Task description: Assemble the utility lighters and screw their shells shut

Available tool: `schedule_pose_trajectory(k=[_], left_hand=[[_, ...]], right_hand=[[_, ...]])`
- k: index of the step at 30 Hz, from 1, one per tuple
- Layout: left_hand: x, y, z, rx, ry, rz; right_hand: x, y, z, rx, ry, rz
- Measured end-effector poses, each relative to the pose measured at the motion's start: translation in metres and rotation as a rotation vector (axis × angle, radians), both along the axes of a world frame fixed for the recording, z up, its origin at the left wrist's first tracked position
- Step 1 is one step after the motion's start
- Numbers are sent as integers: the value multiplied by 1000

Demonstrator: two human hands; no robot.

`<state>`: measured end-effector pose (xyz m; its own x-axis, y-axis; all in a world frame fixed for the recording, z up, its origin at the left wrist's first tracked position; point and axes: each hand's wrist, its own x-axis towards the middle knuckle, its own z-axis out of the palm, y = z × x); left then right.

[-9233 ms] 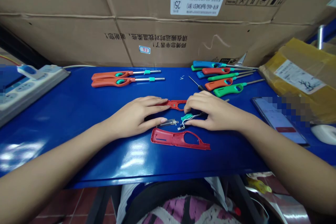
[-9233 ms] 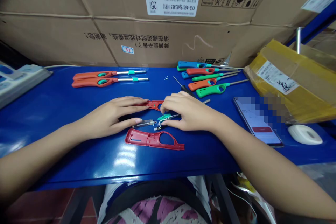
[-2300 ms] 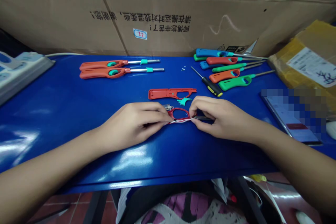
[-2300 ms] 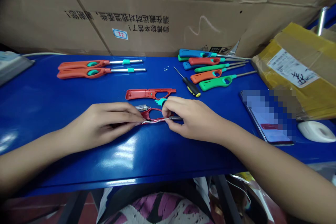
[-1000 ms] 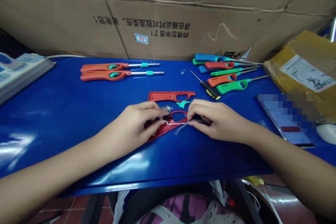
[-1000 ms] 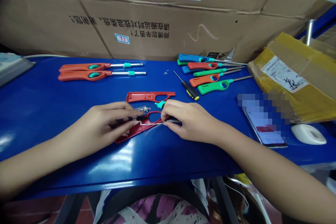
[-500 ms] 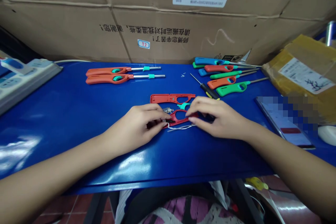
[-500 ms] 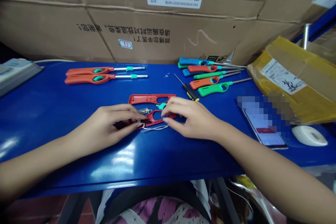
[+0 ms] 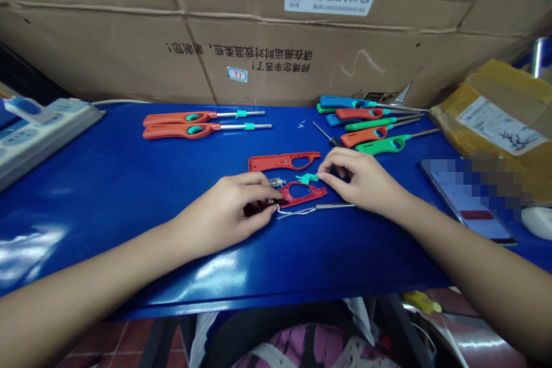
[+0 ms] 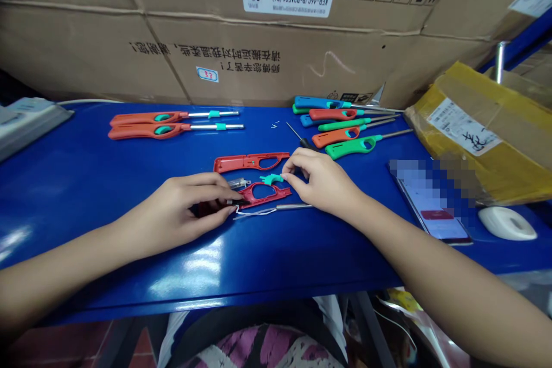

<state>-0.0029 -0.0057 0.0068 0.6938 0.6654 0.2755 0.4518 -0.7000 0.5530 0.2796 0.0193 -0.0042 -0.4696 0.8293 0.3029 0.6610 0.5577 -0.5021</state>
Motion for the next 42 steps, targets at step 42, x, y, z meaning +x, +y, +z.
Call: schedule_pose_trajectory(k=[42], left_hand=[[3,1,-9,8,-33,35]], right_hand=[[-6,1,-6,0,-24,-161]])
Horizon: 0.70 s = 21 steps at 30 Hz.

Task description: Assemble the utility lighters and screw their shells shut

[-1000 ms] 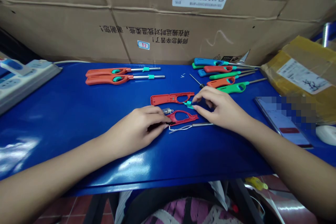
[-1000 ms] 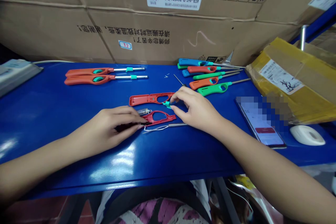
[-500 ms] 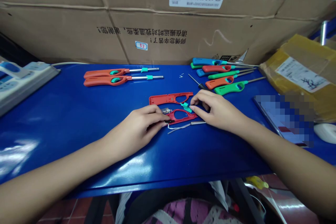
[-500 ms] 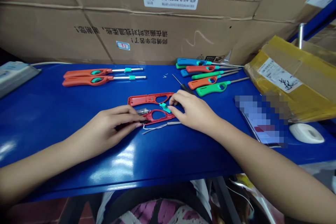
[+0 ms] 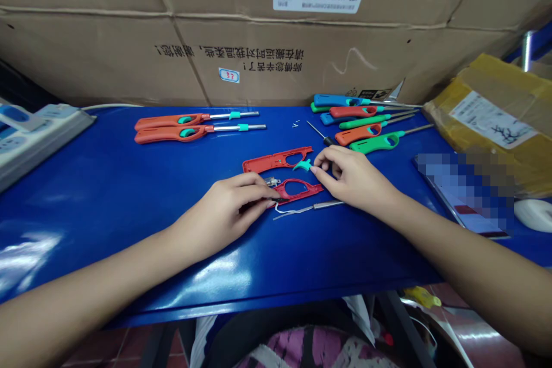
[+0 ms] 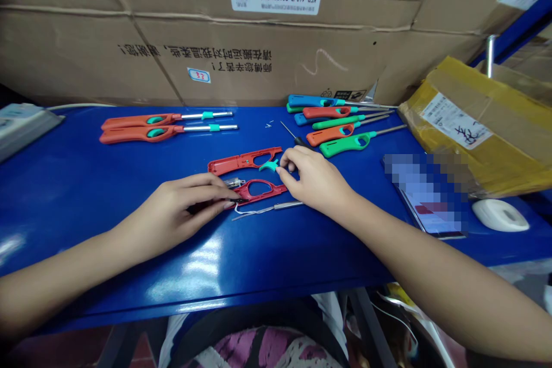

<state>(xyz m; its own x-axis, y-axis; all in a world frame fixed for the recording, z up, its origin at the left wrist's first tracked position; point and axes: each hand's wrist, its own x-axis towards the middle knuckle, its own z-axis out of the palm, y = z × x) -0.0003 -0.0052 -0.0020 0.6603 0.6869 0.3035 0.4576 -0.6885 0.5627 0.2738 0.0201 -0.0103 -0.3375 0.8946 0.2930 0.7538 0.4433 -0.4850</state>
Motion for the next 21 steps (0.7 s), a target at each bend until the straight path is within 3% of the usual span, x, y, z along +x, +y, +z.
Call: schedule_pose_trajectory(k=[4,10,14,21], left_hand=[[1,1,0,9,-18,-8],[3,0,1,21,-18,-5],[2,0,2,17,-12,-9],[-2,1,1,33,-26,-57]], right_hand=[[-2,-3,5,16,26,5],[-6,-9,11,-69,-68,157],[-2,-7,11,-83,-47,139],[11,-2,12,-6,-68,182]])
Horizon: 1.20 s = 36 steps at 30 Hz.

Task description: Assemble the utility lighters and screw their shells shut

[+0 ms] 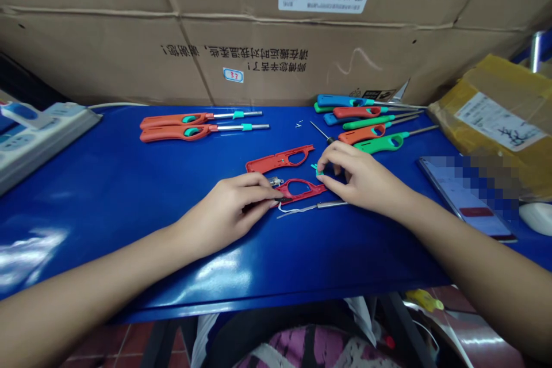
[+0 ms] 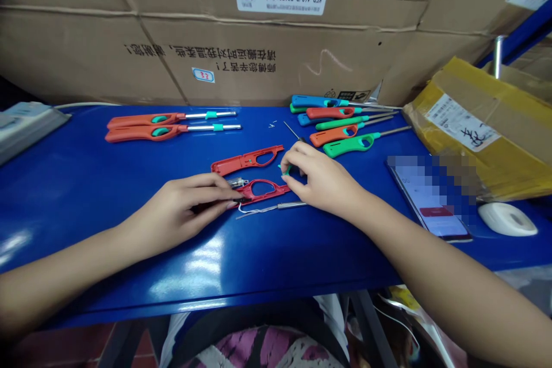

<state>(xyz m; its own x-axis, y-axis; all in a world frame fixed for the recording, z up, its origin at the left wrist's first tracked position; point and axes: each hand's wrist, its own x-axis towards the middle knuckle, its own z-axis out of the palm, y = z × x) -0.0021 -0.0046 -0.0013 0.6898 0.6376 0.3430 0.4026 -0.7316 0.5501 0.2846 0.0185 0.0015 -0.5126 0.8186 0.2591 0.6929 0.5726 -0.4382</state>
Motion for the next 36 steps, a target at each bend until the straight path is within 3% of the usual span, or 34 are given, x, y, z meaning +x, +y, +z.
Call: schedule_pose_trajectory(k=[4,10,12,15,18,25,36], left_hand=[[0,1,0,12,-24,27],[2,2,-1,0,-71,70],[2,2,-1,-10,-73,74],[3,1,-1,-14,-85,83],[3,1,-2,-18,-102,99],[6,0,-1,-63,-147,125],[10,-2,1,-159,-198,187]], right_hand=[[4,1,1,97,-30,-91],[6,-1,0,14,-110,-119],[4,-3,2,64,-54,-80],[-1,-10,6,85,8,122],[-7,-16,8,59,-77,250],[-13,-19,2,49,-74,283],[-17,-20,-1,171,-58,307]])
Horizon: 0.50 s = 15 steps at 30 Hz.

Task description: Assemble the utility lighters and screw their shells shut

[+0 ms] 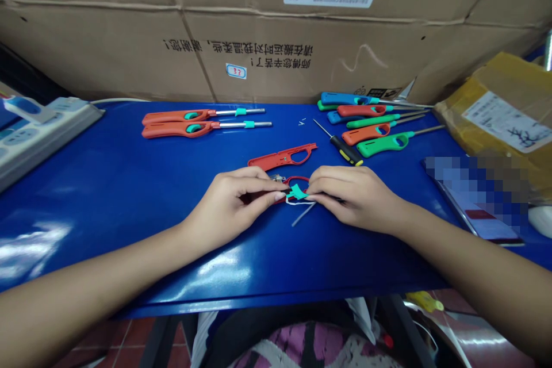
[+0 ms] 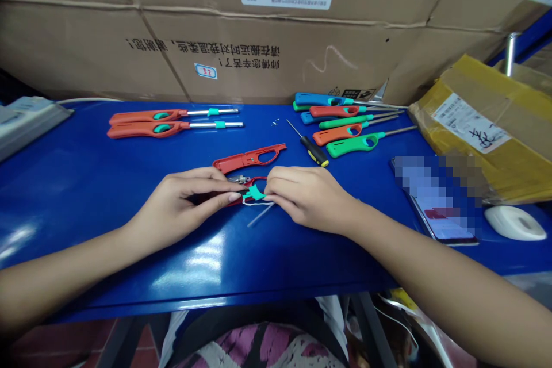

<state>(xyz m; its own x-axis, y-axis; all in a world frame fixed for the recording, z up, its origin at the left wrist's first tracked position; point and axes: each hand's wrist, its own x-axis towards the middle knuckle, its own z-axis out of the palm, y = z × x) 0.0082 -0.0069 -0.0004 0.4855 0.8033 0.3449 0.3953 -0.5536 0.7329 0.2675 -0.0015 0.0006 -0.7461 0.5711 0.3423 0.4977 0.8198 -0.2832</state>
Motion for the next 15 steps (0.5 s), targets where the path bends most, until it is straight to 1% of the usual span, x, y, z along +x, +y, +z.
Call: schedule_pose_trajectory(k=[4,10,15], left_hand=[[1,-1,0,-13,-29,16],[0,0,0,-64,-45,35],[0,-1,-1,-44,-16,30]], right_hand=[[-1,-1,-1,59,-56,8],[-1,-1,-1,-10,31,-9],[-2,-1,0,1,49,-8]])
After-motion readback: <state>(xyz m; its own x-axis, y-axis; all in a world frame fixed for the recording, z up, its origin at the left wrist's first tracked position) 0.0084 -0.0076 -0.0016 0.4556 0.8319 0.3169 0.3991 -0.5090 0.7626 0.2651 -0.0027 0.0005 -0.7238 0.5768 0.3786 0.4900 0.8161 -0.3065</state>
